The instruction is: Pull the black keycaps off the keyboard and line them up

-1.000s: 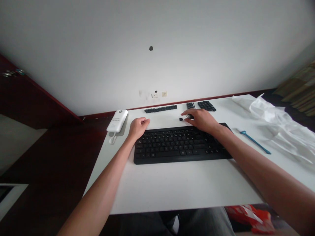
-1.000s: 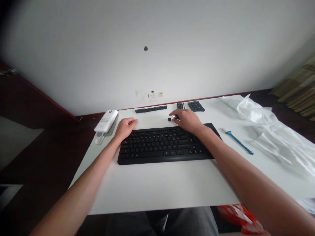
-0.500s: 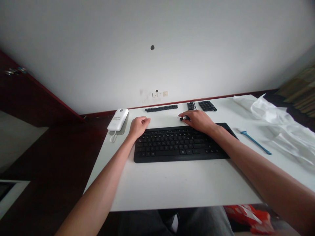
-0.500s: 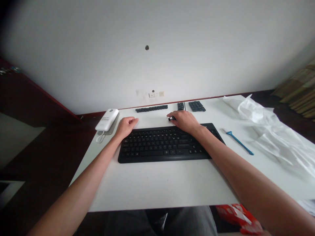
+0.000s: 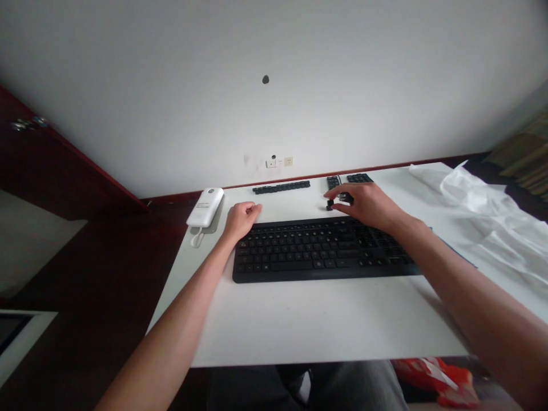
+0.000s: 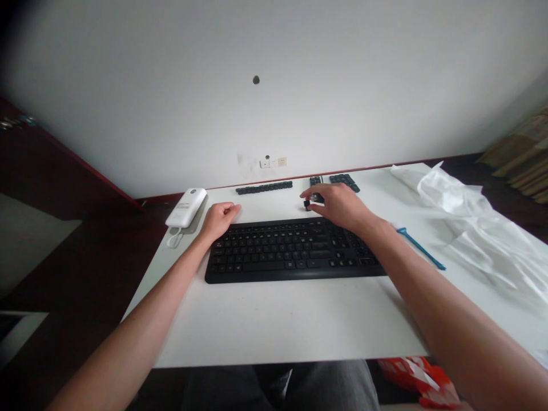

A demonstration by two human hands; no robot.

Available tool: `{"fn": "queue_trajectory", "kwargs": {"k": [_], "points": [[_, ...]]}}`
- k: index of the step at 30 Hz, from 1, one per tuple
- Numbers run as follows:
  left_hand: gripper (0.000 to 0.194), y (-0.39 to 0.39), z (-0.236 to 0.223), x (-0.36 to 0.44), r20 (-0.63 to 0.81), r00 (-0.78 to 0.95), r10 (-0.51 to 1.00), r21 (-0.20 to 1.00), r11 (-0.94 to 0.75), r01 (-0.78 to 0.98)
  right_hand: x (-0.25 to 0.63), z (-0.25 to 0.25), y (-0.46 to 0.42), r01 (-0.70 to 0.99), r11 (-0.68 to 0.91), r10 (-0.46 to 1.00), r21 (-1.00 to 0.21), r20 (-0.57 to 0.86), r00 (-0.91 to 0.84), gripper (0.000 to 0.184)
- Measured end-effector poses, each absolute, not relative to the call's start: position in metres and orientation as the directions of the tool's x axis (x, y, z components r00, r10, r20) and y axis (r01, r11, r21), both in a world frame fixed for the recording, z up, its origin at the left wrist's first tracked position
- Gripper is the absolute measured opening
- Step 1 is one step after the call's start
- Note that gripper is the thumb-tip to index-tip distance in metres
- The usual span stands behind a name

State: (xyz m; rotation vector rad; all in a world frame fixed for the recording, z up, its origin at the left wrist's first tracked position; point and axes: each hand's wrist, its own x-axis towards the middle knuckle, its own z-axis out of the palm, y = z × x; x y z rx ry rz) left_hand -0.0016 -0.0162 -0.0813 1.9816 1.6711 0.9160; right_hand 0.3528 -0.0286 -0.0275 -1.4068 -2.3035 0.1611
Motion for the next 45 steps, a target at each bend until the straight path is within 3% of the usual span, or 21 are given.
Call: {"fn": "queue_trajectory", "kwargs": {"k": [6, 25, 33, 39, 45], "points": [[0.049, -0.015, -0.084, -0.002, 0.235, 0.080, 0.969, 0.661, -0.219, 0.717, 0.367, -0.017, -0.032, 0.839, 0.419, 0.902, -0.348, 0.262, -0.342, 0.026], [0.048, -0.017, -0.079, -0.001, 0.228, 0.078, 0.971, 0.666, -0.214, 0.714, 0.364, -0.014, -0.037, 0.810, 0.475, 0.880, -0.344, 0.175, -0.442, 0.024], [0.049, -0.017, -0.079, -0.001, 0.231, 0.081, 0.969, 0.672, -0.220, 0.707, 0.367, -0.015, -0.039, 0.776, 0.484, 0.860, -0.404, 0.055, -0.508, 0.025], [0.049, -0.017, -0.079, 0.000, 0.226, 0.077, 0.971, 0.669, -0.212, 0.713, 0.360, -0.010, -0.045, 0.690, 0.499, 0.810, -0.523, 0.000, -0.586, 0.023], [0.049, -0.017, -0.079, -0.001, 0.233, 0.079, 0.969, 0.674, -0.219, 0.706, 0.348, -0.008, -0.053, 0.703, 0.502, 0.779, -0.504, -0.091, -0.621, 0.017]]}}
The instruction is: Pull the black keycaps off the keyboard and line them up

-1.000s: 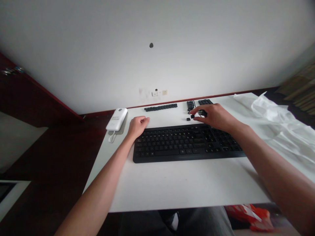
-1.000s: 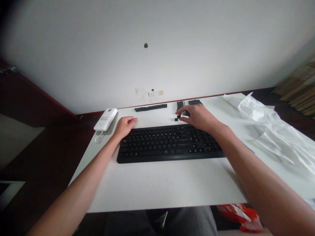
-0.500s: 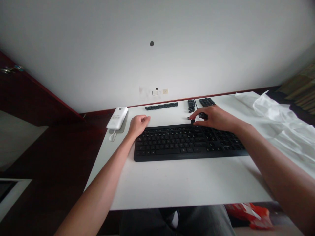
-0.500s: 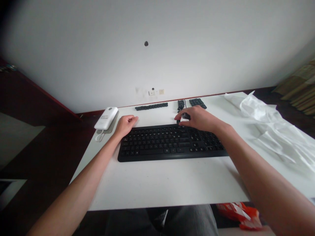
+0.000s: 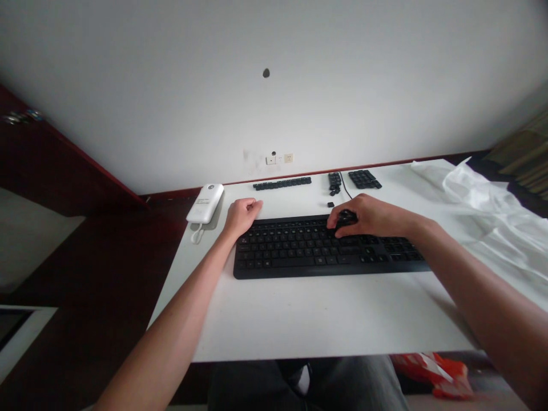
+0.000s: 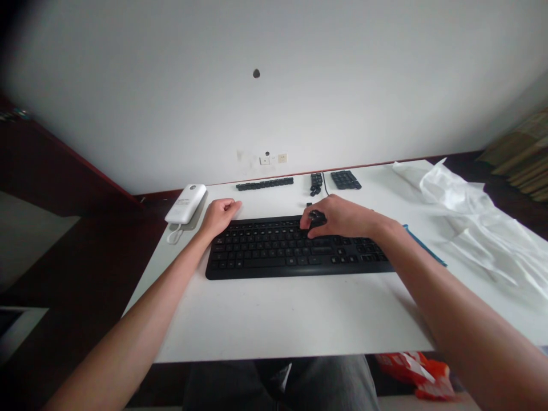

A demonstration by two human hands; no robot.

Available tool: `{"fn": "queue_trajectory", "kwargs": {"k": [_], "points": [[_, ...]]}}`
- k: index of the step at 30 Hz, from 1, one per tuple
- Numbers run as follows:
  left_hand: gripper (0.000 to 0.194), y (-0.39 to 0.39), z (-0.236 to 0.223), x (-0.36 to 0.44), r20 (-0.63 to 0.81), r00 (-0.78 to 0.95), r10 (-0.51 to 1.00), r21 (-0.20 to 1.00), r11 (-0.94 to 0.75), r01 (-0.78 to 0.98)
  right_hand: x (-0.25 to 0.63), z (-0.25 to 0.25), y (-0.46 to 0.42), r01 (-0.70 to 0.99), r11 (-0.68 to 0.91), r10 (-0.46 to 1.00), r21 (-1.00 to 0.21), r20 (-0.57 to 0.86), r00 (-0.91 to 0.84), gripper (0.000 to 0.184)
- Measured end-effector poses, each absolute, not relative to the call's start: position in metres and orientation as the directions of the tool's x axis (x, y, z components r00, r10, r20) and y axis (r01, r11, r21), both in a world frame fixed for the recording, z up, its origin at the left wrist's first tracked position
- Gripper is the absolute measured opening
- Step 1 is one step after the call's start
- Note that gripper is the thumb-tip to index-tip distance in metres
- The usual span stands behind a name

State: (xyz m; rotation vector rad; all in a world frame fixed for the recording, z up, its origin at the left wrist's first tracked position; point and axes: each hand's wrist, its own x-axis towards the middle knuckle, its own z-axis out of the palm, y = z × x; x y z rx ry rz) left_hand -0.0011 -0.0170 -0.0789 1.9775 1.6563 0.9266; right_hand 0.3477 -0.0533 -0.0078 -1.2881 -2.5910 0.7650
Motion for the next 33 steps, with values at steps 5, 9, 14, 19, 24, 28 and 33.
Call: {"fn": "queue_trajectory", "kwargs": {"k": [5, 9, 14, 19, 24, 28, 33], "points": [[0.050, -0.0163, -0.0801, -0.0020, 0.240, 0.084, 0.967, 0.678, -0.229, 0.698, 0.3419, -0.0067, -0.0561, 0.712, 0.498, 0.773, -0.496, -0.118, -0.623, 0.017], [0.050, -0.0162, -0.0804, -0.0021, 0.235, 0.081, 0.969, 0.683, -0.224, 0.695, 0.3410, -0.0066, -0.0566, 0.735, 0.497, 0.783, -0.462, -0.127, -0.609, 0.016], [0.049, -0.0167, -0.0806, -0.0020, 0.234, 0.083, 0.969, 0.679, -0.224, 0.699, 0.3399, -0.0065, -0.0561, 0.746, 0.505, 0.783, -0.434, -0.134, -0.608, 0.015], [0.049, -0.0153, -0.0820, -0.0025, 0.232, 0.084, 0.969, 0.677, -0.223, 0.701, 0.3386, -0.0041, -0.0561, 0.743, 0.503, 0.771, -0.442, -0.159, -0.616, 0.019], [0.050, -0.0147, -0.0822, -0.0027, 0.237, 0.084, 0.968, 0.674, -0.226, 0.703, 0.3379, -0.0035, -0.0560, 0.742, 0.497, 0.768, -0.450, -0.171, -0.618, 0.021], [0.050, -0.0157, -0.0806, -0.0021, 0.237, 0.084, 0.968, 0.674, -0.226, 0.704, 0.3395, -0.0065, -0.0545, 0.716, 0.512, 0.754, -0.474, -0.152, -0.639, 0.018], [0.050, -0.0167, -0.0798, -0.0018, 0.236, 0.084, 0.968, 0.681, -0.227, 0.696, 0.3424, -0.0107, -0.0520, 0.672, 0.537, 0.721, -0.511, -0.136, -0.680, 0.016]]}}
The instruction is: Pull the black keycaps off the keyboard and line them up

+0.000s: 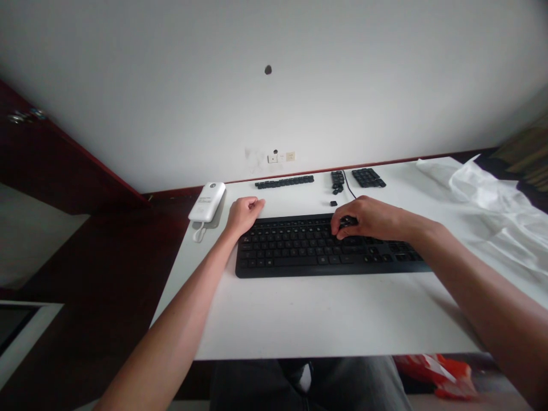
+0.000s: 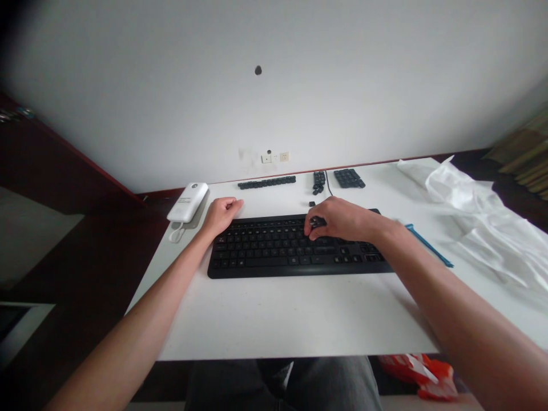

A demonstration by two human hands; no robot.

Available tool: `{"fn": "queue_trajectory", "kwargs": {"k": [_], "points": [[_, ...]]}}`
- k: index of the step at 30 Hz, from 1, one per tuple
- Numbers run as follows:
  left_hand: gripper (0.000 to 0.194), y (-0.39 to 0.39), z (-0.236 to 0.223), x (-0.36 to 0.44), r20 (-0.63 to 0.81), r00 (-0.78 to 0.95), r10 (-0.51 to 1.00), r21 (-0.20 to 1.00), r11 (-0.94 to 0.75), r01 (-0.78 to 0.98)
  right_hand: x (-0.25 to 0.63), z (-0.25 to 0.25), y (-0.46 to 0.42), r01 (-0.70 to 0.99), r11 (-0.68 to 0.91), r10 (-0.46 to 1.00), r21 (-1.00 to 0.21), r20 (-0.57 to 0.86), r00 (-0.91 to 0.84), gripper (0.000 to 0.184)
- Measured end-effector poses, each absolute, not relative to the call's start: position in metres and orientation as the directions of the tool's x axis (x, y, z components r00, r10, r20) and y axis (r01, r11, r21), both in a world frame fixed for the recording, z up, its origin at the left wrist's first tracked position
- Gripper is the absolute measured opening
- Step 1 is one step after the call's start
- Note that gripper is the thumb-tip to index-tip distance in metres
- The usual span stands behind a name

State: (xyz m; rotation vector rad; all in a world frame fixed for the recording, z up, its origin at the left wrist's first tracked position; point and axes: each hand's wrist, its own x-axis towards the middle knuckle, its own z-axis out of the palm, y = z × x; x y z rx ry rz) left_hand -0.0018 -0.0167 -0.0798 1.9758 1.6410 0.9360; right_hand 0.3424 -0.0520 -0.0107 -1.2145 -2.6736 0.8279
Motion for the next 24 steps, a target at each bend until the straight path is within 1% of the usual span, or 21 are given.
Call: {"fn": "queue_trajectory", "kwargs": {"k": [17, 24], "points": [[0.050, -0.0164, -0.0791, -0.0012, 0.232, 0.076, 0.970, 0.679, -0.218, 0.701, 0.3406, -0.0082, -0.0528, 0.685, 0.476, 0.740, -0.551, -0.170, -0.651, 0.017], [0.050, -0.0163, -0.0792, -0.0011, 0.232, 0.077, 0.970, 0.685, -0.219, 0.695, 0.3449, -0.0062, -0.0530, 0.674, 0.483, 0.742, -0.559, -0.147, -0.654, 0.017]]}}
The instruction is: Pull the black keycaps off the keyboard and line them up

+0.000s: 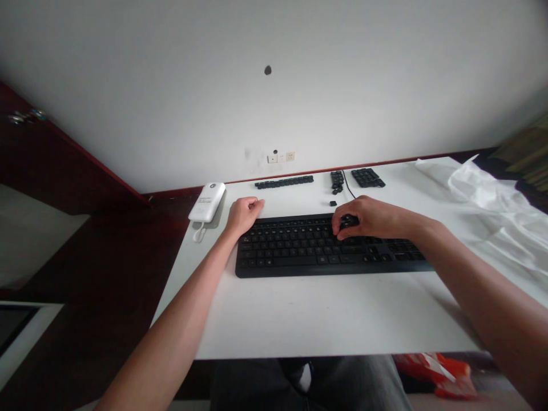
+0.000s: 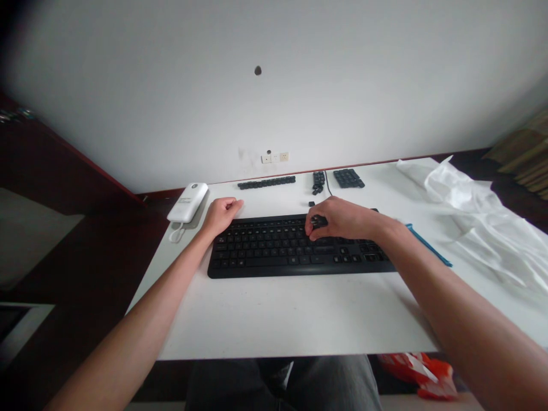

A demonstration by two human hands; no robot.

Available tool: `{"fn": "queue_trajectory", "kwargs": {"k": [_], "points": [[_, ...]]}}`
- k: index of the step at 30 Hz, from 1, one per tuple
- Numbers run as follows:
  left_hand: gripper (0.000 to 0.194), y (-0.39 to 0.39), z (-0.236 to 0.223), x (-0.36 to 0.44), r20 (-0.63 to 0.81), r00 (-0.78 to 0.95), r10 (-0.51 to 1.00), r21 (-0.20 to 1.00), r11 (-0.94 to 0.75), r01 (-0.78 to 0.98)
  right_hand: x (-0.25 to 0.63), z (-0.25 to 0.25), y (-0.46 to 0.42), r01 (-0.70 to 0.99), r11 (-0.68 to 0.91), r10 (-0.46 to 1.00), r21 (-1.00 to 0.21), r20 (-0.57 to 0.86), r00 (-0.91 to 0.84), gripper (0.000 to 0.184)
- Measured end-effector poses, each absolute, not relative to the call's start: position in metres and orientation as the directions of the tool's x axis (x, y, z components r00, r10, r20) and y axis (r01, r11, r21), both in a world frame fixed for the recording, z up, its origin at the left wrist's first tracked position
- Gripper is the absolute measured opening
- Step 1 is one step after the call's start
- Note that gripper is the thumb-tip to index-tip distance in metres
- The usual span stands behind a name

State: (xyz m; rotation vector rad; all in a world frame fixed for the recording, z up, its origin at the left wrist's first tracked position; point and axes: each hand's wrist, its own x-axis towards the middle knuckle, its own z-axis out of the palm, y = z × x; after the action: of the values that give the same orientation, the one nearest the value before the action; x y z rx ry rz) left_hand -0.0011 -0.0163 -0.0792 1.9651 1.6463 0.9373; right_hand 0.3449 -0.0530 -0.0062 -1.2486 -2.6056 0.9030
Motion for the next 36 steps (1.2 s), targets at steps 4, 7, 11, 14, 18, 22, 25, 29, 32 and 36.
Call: {"fn": "queue_trajectory", "kwargs": {"k": [4, 7, 11, 14, 18, 22, 25, 29, 32, 36], "points": [[0.050, -0.016, -0.080, -0.002, 0.228, 0.083, 0.970, 0.684, -0.220, 0.695, 0.354, -0.005, -0.050, 0.664, 0.431, 0.857, -0.611, 0.048, -0.513, 0.025], [0.050, -0.016, -0.080, -0.002, 0.227, 0.087, 0.970, 0.681, -0.222, 0.698, 0.353, -0.007, -0.049, 0.537, 0.372, 0.919, -0.757, 0.220, -0.327, 0.036], [0.050, -0.017, -0.078, -0.001, 0.223, 0.081, 0.972, 0.674, -0.213, 0.708, 0.332, -0.011, -0.055, 0.095, 0.264, 0.938, -0.960, 0.233, -0.256, 0.045], [0.050, -0.017, -0.077, -0.001, 0.222, 0.084, 0.972, 0.670, -0.214, 0.711, 0.313, -0.016, -0.061, -0.123, 0.182, 0.958, -0.976, 0.204, -0.202, 0.041], [0.050, -0.017, -0.078, -0.001, 0.225, 0.087, 0.970, 0.669, -0.219, 0.710, 0.300, -0.025, -0.064, -0.129, 0.223, 0.966, -0.966, 0.236, -0.101, 0.033], [0.050, -0.016, -0.079, -0.001, 0.227, 0.090, 0.970, 0.669, -0.223, 0.709, 0.298, -0.028, -0.065, -0.263, 0.150, 0.975, -0.953, 0.187, -0.119, 0.022], [0.049, -0.016, -0.080, -0.002, 0.226, 0.095, 0.970, 0.667, -0.225, 0.710, 0.297, -0.024, -0.068, -0.323, 0.077, 0.976, -0.943, 0.137, -0.169, 0.021], [0.049, -0.016, -0.081, -0.002, 0.227, 0.096, 0.969, 0.670, -0.227, 0.707, 0.294, -0.021, -0.073, -0.328, 0.074, 0.979, -0.942, 0.132, -0.157, 0.035], [0.049, -0.016, -0.080, -0.002, 0.221, 0.089, 0.971, 0.674, -0.219, 0.705, 0.290, -0.023, -0.075, -0.320, 0.089, 0.982, -0.943, 0.138, -0.132, 0.049], [0.049, -0.016, -0.080, -0.002, 0.226, 0.094, 0.970, 0.675, -0.225, 0.703, 0.285, -0.029, -0.076, -0.342, 0.129, 0.972, -0.931, 0.187, -0.142, 0.053]]}}
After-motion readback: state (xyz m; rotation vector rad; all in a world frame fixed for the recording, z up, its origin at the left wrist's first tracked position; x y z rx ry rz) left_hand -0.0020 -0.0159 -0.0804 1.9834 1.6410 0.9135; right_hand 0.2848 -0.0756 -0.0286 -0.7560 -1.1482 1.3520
